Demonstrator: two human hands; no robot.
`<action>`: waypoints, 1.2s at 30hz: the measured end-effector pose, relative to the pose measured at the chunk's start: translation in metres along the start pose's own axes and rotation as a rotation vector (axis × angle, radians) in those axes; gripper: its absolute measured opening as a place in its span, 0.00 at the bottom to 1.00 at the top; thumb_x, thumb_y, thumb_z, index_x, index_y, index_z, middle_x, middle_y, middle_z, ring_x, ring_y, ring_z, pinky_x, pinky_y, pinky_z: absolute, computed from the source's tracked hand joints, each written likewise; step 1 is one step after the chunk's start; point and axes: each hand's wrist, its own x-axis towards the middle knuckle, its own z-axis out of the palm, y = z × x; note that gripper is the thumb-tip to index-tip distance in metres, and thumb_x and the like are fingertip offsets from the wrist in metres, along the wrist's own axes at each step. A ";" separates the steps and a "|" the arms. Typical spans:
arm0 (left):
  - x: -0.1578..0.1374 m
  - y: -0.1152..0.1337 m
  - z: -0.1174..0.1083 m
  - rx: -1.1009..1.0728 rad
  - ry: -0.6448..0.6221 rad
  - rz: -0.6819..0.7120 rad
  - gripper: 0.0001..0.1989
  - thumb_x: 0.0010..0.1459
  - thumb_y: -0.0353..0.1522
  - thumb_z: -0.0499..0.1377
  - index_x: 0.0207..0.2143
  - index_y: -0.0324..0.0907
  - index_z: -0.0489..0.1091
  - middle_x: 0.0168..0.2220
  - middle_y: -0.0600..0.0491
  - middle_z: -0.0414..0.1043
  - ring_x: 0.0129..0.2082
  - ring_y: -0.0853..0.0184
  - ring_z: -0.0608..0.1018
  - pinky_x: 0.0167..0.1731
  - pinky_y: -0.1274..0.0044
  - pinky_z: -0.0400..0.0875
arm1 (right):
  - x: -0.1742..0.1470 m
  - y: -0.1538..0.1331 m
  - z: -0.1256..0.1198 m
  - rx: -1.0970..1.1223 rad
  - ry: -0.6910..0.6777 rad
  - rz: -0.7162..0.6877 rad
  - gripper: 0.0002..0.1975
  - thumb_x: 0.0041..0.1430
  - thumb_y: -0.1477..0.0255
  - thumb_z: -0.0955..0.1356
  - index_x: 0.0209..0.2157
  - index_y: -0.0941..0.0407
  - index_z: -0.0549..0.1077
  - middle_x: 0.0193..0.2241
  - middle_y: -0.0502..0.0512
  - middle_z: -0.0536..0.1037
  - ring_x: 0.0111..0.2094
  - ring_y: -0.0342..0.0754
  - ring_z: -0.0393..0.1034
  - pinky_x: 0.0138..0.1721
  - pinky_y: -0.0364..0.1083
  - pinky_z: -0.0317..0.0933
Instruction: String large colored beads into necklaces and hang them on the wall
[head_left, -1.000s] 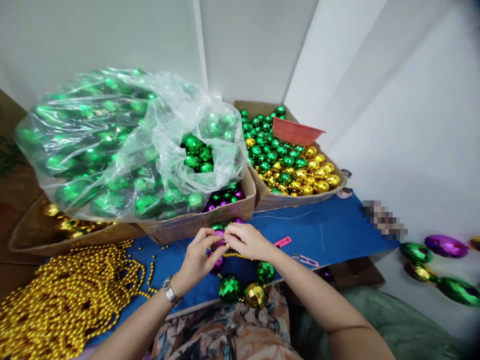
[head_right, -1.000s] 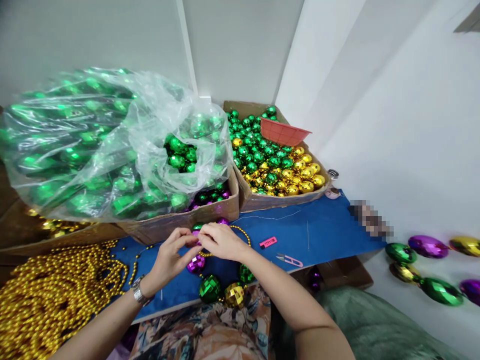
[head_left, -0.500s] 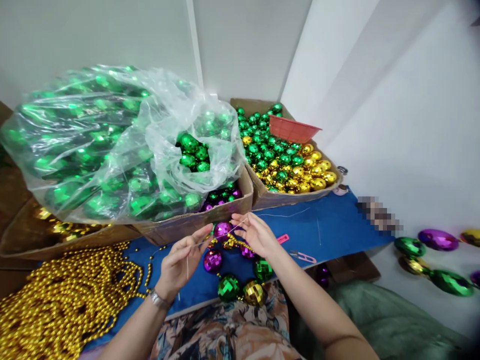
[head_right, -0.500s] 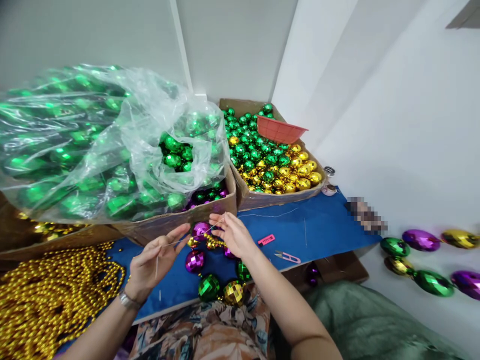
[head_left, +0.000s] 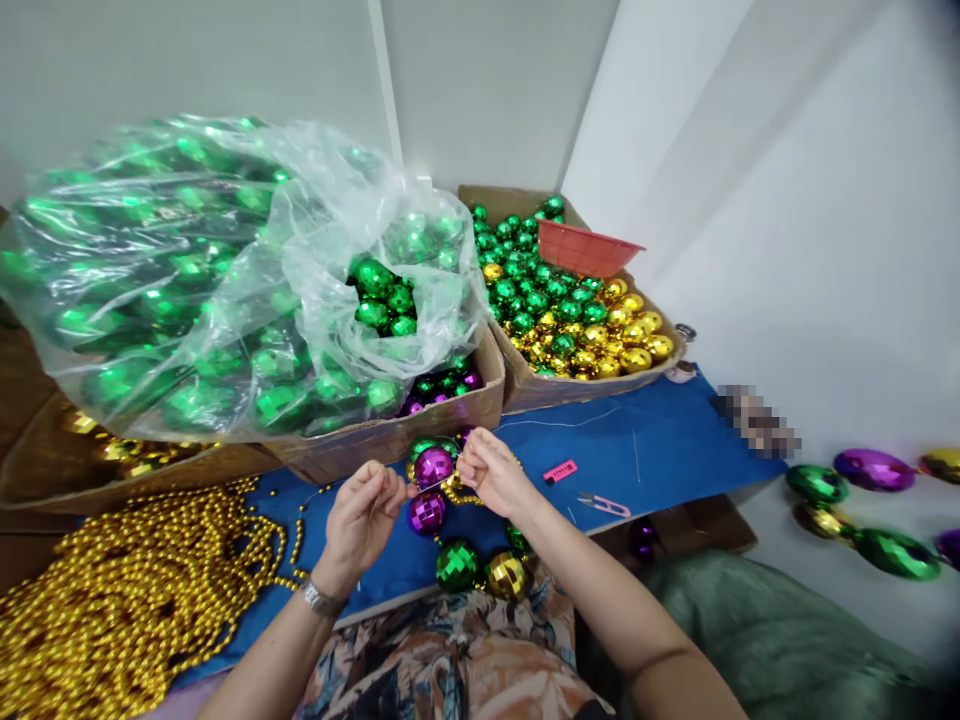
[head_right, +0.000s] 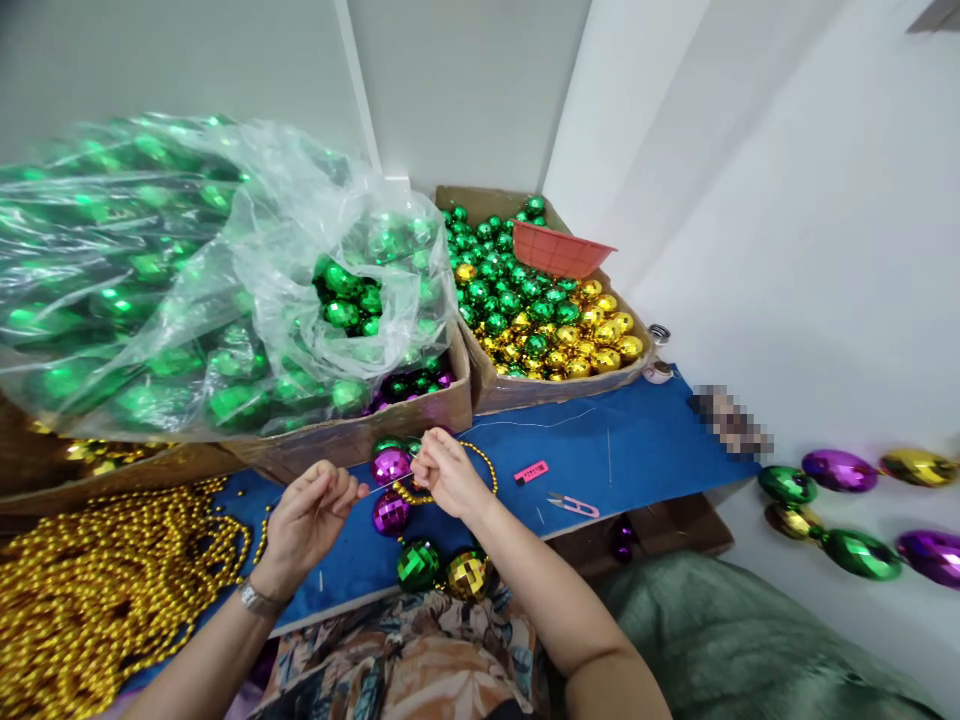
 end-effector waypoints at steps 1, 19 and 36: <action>0.000 -0.001 -0.003 0.019 0.018 -0.007 0.16 0.56 0.34 0.62 0.21 0.40 0.60 0.18 0.59 0.54 0.21 0.73 0.60 0.35 0.74 0.67 | -0.001 0.004 -0.003 -0.017 -0.003 -0.006 0.23 0.55 0.53 0.69 0.28 0.53 0.53 0.20 0.42 0.51 0.23 0.39 0.57 0.23 0.39 0.54; 0.026 0.014 0.032 0.667 -0.300 -0.117 0.12 0.56 0.40 0.61 0.33 0.38 0.72 0.27 0.53 0.66 0.28 0.70 0.65 0.29 0.79 0.60 | 0.020 -0.059 0.013 -1.428 -0.444 -0.822 0.11 0.67 0.71 0.58 0.37 0.56 0.70 0.44 0.62 0.71 0.50 0.51 0.63 0.51 0.53 0.62; 0.022 0.010 0.029 0.480 -0.150 -0.068 0.12 0.57 0.38 0.61 0.28 0.39 0.67 0.23 0.56 0.64 0.24 0.73 0.65 0.28 0.79 0.62 | 0.004 -0.017 -0.004 -1.270 -0.176 -0.600 0.09 0.66 0.70 0.62 0.36 0.57 0.73 0.35 0.55 0.73 0.38 0.45 0.67 0.42 0.44 0.62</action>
